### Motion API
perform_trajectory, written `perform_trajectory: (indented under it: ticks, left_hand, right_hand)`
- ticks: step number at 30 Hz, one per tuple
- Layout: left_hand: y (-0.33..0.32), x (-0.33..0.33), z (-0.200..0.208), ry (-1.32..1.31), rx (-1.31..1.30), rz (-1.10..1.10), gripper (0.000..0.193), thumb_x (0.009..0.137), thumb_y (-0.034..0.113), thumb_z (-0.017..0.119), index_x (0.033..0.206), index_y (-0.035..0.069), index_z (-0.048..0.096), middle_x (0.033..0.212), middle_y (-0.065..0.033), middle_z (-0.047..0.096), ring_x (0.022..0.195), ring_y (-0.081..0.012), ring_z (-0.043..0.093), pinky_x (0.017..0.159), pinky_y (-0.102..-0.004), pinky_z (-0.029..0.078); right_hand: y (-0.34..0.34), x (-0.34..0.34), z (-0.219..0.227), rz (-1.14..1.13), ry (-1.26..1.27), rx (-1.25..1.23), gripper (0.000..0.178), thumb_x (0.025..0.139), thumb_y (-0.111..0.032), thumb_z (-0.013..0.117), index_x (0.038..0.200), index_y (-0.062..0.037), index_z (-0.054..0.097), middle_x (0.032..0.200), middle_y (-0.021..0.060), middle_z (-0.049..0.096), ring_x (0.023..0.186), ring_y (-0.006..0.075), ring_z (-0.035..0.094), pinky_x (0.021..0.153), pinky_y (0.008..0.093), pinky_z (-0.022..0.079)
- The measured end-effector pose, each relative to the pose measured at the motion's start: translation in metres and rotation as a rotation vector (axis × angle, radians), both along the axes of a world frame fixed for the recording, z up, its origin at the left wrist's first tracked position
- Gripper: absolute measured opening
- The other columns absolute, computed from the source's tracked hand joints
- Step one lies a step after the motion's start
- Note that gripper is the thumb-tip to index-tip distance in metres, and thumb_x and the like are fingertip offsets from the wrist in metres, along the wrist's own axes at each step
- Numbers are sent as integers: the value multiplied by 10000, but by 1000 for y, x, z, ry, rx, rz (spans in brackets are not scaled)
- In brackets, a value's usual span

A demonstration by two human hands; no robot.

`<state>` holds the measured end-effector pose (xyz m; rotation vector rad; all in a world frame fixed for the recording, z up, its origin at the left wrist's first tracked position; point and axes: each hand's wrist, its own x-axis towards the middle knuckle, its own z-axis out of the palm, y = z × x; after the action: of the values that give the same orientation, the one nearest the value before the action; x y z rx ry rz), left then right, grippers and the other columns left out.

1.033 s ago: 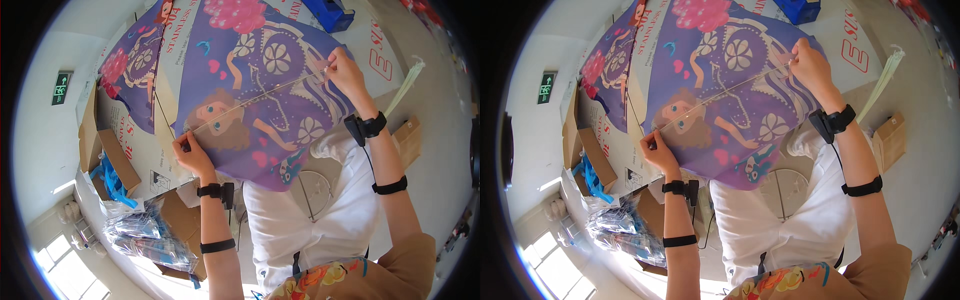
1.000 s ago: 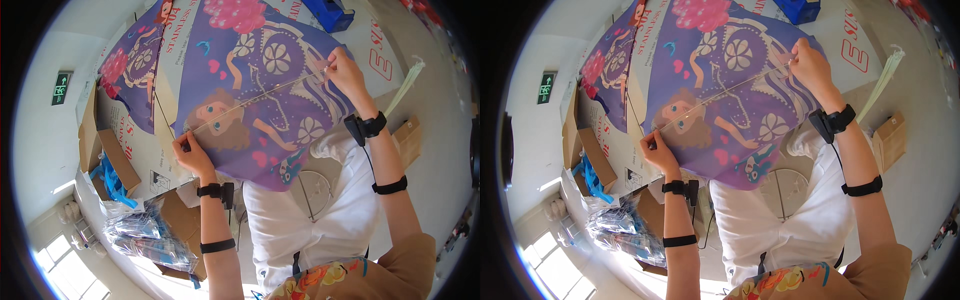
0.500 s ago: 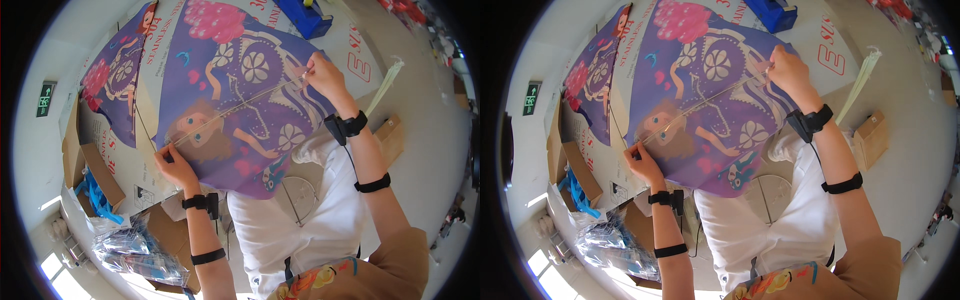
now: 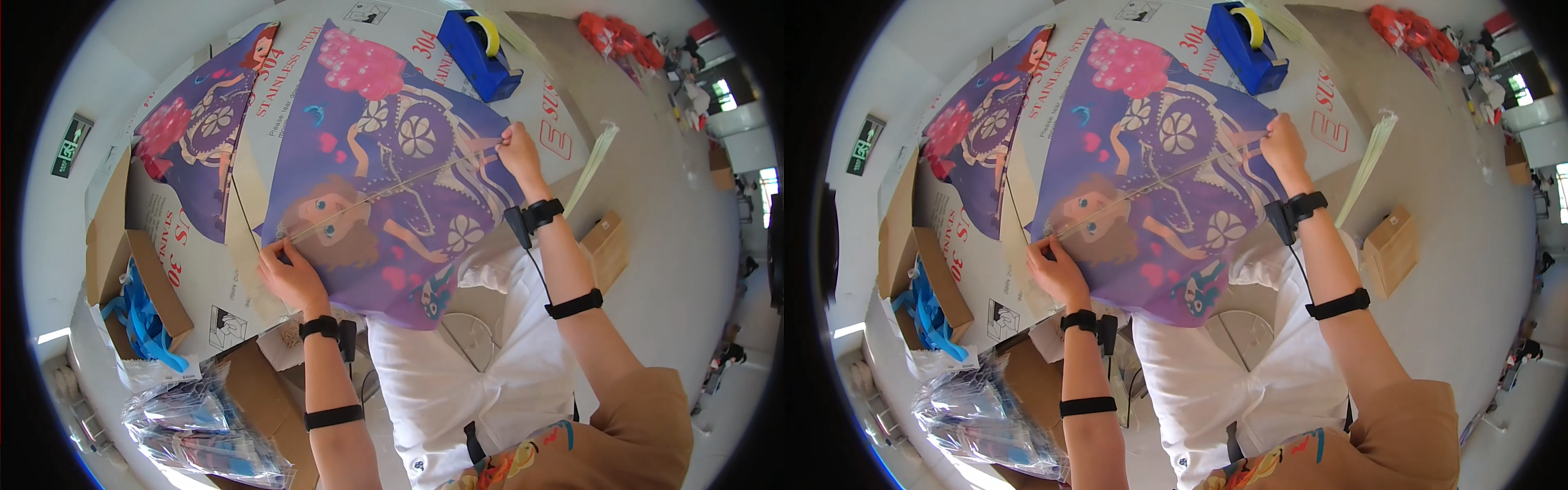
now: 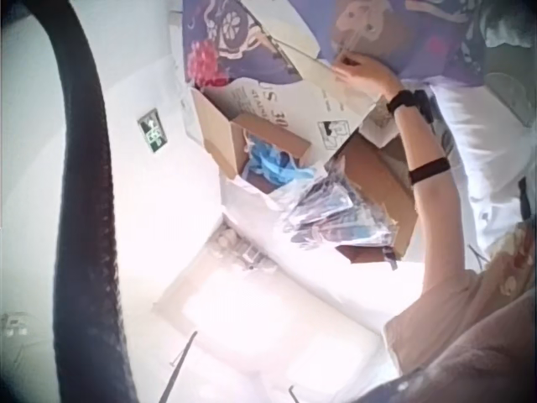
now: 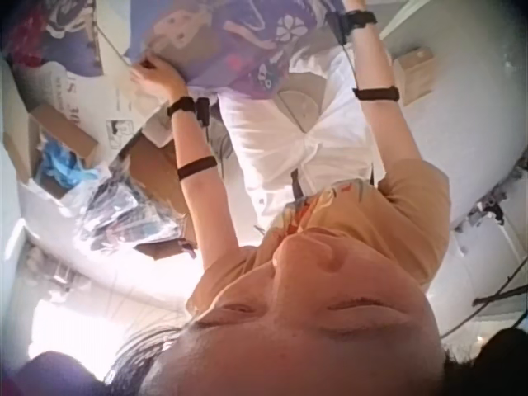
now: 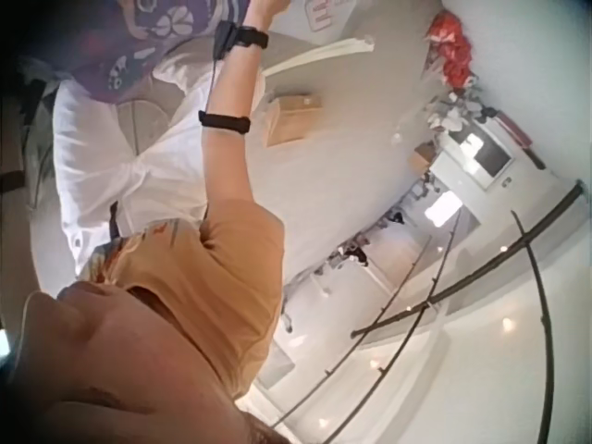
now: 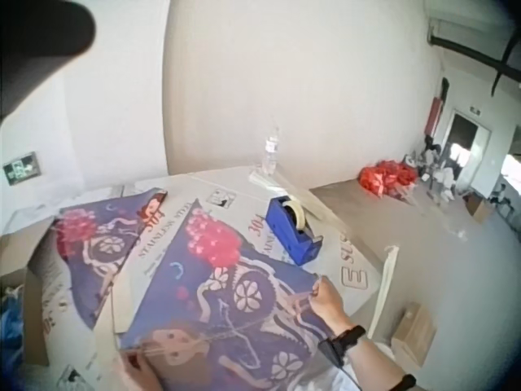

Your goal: Assembling a character-themed kite by attaching plastic support sticks and adhesive ribbons.

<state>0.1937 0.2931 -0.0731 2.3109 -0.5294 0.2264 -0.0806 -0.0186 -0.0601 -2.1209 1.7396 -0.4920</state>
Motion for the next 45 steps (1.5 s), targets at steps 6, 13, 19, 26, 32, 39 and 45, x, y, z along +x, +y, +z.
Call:
perform_trajectory:
  ticks: [6,13,19,26,32,39,45]
  left_hand:
    - [5,4,0,-39,40,7,112,895,143,659,893,75,569,842,-52,593,865,-277,543,739,-422,447]
    - [1,2,-6,-39,-1,-19,135,901,150,657,897,54,562,860,-65,593,877,-287,545,756,-420,449]
    - [1,0,-5,-17,28,-2,124,903,139,658,907,56,567,875,-70,596,885,-288,546,764,-419,452]
    - [-2,0,-4,-25,-11,-12,118,903,143,653,905,62,567,868,-68,595,881,-290,544,767,-424,449]
    - [7,5,-5,-22,53,-4,118,896,152,653,901,72,566,859,-64,595,886,-290,540,780,-433,440]
    - [-8,-2,-5,-42,-12,-19,132,886,161,659,895,71,562,853,-68,598,870,-289,539,785,-430,436]
    - [1,2,-5,0,-12,12,153,886,168,662,899,60,554,861,-74,574,860,-291,539,778,-425,432]
  right_hand:
    - [75,61,18,202,-918,340,225,938,-209,636,1065,-47,545,981,73,655,945,169,654,783,308,523]
    - [168,156,10,462,-1164,845,280,1015,-279,539,1137,-27,539,1129,117,628,1089,201,623,901,319,509]
    - [136,119,-7,235,-1358,778,311,1027,-283,505,1138,6,527,1159,173,600,1139,267,605,1004,365,490]
    - [25,7,-9,-8,-1289,415,297,1001,-264,555,1107,13,548,1104,169,630,1115,257,618,1031,383,471]
    - [84,66,15,95,-1169,226,239,979,-225,557,1092,-16,580,1122,113,627,1043,199,623,942,332,478]
    - [236,224,-10,513,-1272,887,332,1032,-335,494,1146,-31,564,1149,69,602,1021,141,595,894,294,482]
    - [205,185,-23,160,-1275,628,298,1015,-297,536,1083,-8,561,1095,125,635,1048,185,632,944,320,503]
